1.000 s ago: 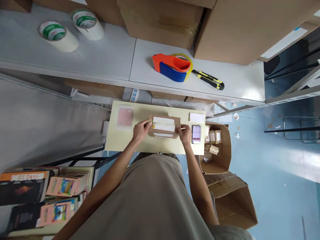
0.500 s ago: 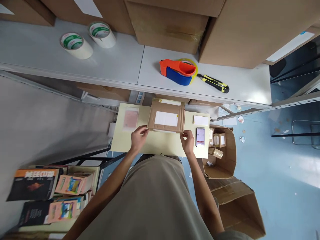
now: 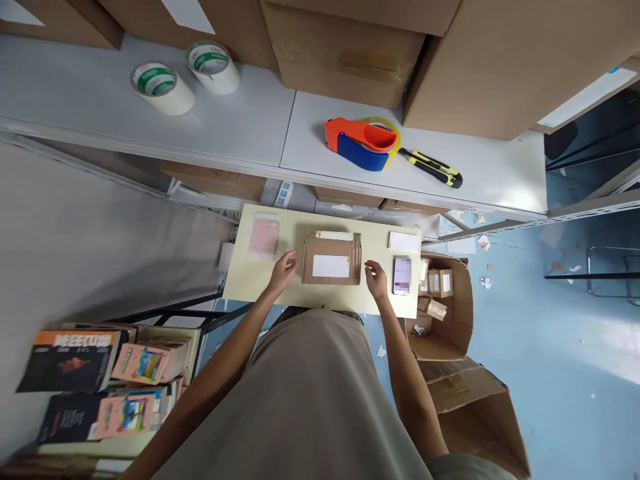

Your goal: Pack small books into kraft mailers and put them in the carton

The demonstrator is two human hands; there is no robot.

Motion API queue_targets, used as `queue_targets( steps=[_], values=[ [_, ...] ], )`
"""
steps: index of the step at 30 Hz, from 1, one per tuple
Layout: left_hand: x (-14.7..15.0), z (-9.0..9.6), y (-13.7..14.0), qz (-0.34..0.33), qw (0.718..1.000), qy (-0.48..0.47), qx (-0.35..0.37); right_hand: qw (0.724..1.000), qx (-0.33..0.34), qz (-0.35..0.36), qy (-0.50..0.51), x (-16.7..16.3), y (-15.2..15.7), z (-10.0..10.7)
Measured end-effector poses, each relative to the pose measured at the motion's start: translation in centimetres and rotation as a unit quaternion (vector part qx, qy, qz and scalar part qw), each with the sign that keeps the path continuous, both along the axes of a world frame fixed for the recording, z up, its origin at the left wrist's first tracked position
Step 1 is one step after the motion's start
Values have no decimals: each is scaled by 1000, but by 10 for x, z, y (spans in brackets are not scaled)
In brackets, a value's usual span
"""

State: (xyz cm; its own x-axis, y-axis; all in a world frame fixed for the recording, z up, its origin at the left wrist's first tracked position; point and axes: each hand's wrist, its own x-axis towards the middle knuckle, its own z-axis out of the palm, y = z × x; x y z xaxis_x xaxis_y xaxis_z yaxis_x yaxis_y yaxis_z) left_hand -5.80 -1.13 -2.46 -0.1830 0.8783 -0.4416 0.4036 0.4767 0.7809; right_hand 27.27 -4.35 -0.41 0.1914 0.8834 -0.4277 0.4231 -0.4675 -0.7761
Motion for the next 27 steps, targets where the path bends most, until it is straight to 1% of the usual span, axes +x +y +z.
queue_targets(
  steps=[3, 6, 8, 10, 13, 17, 21, 24, 27],
  values=[
    [7, 5, 17, 0, 999, -40, -13, 997, 26, -29, 61, -6, 15, -1],
    [11, 18, 21, 16, 999, -45, 3, 994, 60, -45, 74, -11, 19, 6],
    [10, 30, 19, 32, 998, -49, 35, 993, 74, -43, 76, -11, 16, 15],
    [7, 42, 13, 46, 996, -54, 56, 993, 75, -40, 77, -9, 11, 24],
    [5, 53, -1, 51, 996, -60, 51, 995, 60, -37, 74, -7, 2, 29],
    [8, 51, -23, 57, 997, -57, 11, 997, 33, -5, 68, -5, -14, 21],
    [13, 46, -40, 89, 994, -45, -36, 998, 2, 23, 50, 0, -24, 18],
    [15, 46, -44, 115, 992, -29, -30, 999, 5, 34, 34, 5, -21, 25],
    [18, 46, -40, 138, 990, -24, -3, 999, 33, 20, 2, 5, -9, 35]
  ],
)
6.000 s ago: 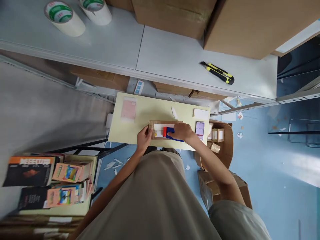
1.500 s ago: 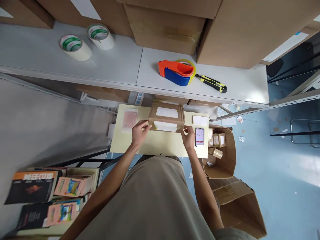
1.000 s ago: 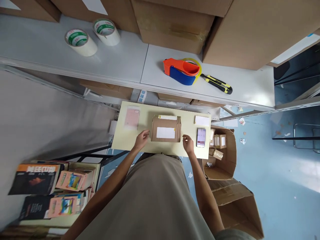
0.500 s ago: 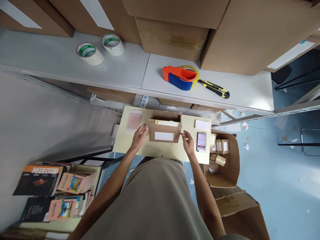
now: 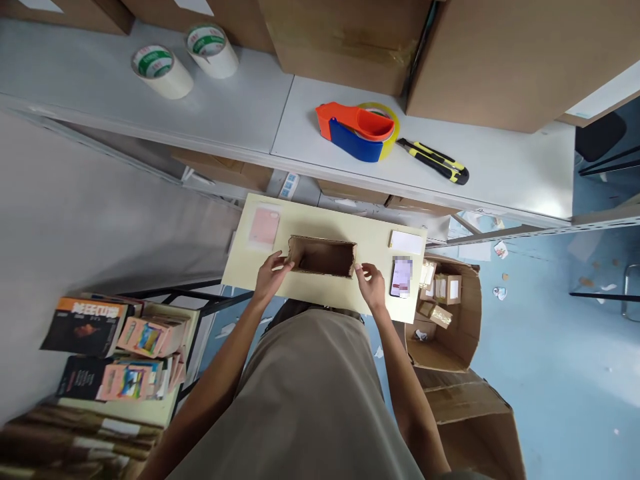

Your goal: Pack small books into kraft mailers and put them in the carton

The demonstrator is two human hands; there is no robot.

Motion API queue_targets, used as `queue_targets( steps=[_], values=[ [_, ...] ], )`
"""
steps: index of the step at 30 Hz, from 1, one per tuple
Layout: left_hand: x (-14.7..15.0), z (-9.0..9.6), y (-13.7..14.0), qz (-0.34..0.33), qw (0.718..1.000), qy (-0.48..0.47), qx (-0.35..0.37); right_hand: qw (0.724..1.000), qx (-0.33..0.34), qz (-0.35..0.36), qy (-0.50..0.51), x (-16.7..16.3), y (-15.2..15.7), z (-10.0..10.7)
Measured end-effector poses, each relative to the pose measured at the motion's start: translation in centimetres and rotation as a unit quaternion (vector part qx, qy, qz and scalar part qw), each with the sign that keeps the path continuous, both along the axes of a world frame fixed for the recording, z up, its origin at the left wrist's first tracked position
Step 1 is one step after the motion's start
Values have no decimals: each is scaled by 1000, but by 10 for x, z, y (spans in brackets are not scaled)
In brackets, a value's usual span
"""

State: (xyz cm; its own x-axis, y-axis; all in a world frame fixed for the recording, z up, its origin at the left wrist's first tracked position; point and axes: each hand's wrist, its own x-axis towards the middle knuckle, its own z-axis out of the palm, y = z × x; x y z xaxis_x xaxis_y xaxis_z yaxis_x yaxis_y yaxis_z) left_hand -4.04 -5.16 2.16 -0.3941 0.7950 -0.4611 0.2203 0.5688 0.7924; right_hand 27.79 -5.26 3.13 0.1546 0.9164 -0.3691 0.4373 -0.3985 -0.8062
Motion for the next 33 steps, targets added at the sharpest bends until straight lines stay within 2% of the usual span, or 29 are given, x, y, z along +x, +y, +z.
queue_targets(
  steps=[5, 9, 14, 18, 22, 25, 29, 31, 33],
  values=[
    [10, -2, 4, -13, 999, 22, 26, 998, 27, -2, -58, -12, 21, 7],
    [16, -6, 1, -3, 998, 55, 29, 996, 45, 15, -70, -21, 24, 4],
    [1, -13, 8, -22, 998, 57, 25, 994, 46, -23, -101, -17, 18, -1],
    [-18, -16, 17, -40, 998, 2, 42, 990, 47, -46, -123, -13, 16, 1],
    [-37, -8, 20, -80, 993, -84, 28, 986, 63, -69, -137, -28, 21, 19],
    [-59, -2, 23, -117, 986, -111, 30, 976, 113, -95, -158, -60, 30, 46],
    [-110, -10, 34, -116, 989, -79, 41, 976, 158, -65, -135, -139, 44, 76],
    [-140, -23, 43, -102, 993, -38, 35, 983, 155, -24, -96, -191, 51, 75],
    [-167, -39, 53, -91, 996, -2, 15, 989, 137, 25, -43, -245, 57, 57]
  ],
)
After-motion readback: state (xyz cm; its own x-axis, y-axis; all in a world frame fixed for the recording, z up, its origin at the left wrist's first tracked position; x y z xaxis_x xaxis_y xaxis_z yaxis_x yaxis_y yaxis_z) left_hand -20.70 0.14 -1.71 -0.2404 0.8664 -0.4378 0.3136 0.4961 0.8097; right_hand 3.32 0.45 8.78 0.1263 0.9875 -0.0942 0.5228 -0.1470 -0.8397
